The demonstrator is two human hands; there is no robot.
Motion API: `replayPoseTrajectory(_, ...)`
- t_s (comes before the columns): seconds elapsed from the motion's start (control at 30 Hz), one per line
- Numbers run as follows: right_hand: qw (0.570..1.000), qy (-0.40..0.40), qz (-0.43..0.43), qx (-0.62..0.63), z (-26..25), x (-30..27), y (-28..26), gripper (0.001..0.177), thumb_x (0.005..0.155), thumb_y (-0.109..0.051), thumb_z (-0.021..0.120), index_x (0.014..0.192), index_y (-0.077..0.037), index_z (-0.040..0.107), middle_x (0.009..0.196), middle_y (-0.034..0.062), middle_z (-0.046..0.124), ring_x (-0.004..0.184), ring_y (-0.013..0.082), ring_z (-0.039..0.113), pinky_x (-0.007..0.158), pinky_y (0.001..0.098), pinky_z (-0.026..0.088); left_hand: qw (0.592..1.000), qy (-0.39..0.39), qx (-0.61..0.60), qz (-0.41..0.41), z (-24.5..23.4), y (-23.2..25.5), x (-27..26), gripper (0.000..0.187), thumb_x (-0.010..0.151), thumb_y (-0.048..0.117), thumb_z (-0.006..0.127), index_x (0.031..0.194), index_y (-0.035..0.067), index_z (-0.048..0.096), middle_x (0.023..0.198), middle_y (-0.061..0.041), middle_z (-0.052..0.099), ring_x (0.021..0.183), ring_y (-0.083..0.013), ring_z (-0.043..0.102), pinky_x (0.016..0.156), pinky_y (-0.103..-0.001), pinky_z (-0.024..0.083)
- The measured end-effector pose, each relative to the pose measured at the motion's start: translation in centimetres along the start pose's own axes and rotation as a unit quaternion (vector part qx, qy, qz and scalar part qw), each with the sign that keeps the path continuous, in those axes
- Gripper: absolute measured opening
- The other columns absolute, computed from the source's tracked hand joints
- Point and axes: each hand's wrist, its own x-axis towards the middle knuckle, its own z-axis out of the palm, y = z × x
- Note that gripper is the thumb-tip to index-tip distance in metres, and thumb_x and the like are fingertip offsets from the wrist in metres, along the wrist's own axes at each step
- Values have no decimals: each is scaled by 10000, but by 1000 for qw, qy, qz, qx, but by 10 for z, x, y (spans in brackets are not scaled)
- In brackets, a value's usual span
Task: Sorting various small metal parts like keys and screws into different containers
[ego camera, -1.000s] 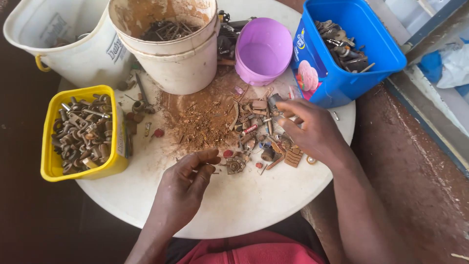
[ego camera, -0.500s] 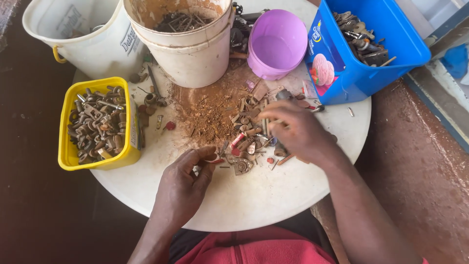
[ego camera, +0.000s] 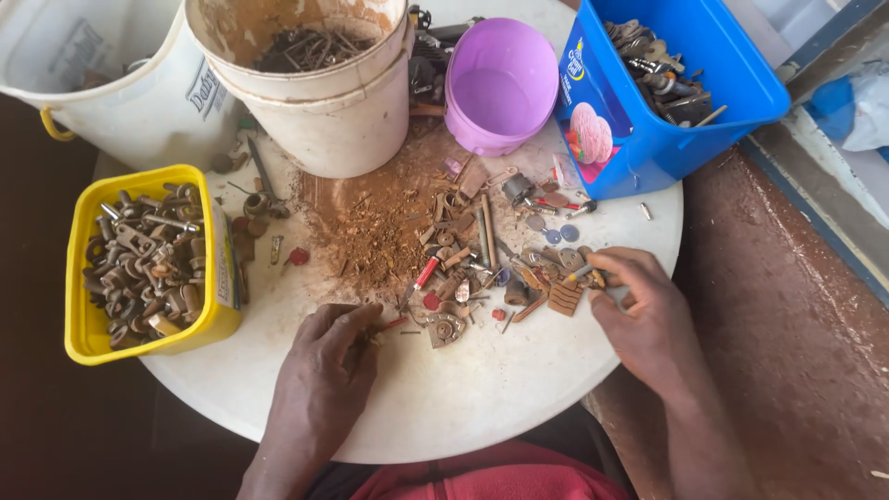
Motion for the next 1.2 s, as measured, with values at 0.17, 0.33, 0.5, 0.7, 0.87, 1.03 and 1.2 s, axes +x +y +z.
replayPoseTrajectory(0.17,998,-26,-48,27,21,14,-23,459,883,-31,641,1330,-78,736,1343,56,680,1231,189,658,1063,303,516,999,1,-14,40,4,10,10,332,915,41,697,1233,107,766,1163,-96,742,1036,-290,714,865,-405,582)
replayPoseTrajectory(0.33,986,-29,-143,80,33,22,-29,360,908,1,704,1262,-57,742,1223,54,702,925,142,718,821,258,628,998,7,-17,52,1,17,9,289,934,25,667,1192,113,761,1163,-88,734,1009,-274,734,809,-385,598)
replayPoseTrajectory(0.5,985,75,-130,86,13,17,-14,269,1022,-36,637,1268,-24,743,1253,100,732,1125,192,716,912,288,583,997,51,24,56,6,11,4,245,939,107,741,1177,147,784,1153,-61,750,1031,-245,739,788,-378,612)
replayPoseTrajectory(0.7,983,169,9,66,-15,10,18,228,998,-69,664,1200,-68,768,1147,49,752,967,137,683,858,278,553,996,51,28,61,12,22,14,197,955,133,725,1126,185,808,1002,-10,740,926,-222,699,745,-362,563)
replayPoseTrajectory(0.87,981,187,-31,43,-14,23,30,199,997,-48,662,1155,-41,783,1149,69,749,996,168,710,859,297,558,992,15,64,111,18,48,39,149,994,188,706,1112,174,797,944,2,707,836,-257,666,639,-412,541)
replayPoseTrajectory(1.03,969,223,-93,-43,-12,63,69,265,1011,-10,646,1239,8,780,1238,144,704,986,275,711,836,420,585,976,26,101,192,32,52,75,140,1016,185,717,1097,121,811,920,-47,699,767,-256,612,625,-403,492)
replayPoseTrajectory(1.2,959,187,-134,-166,2,94,106,226,923,-171,765,1135,-192,842,1031,34,705,970,266,736,899,388,621,958,-46,184,215,52,42,107,149,931,232,690,1015,218,813,889,-70,630,896,-347,663,737,-453,536)
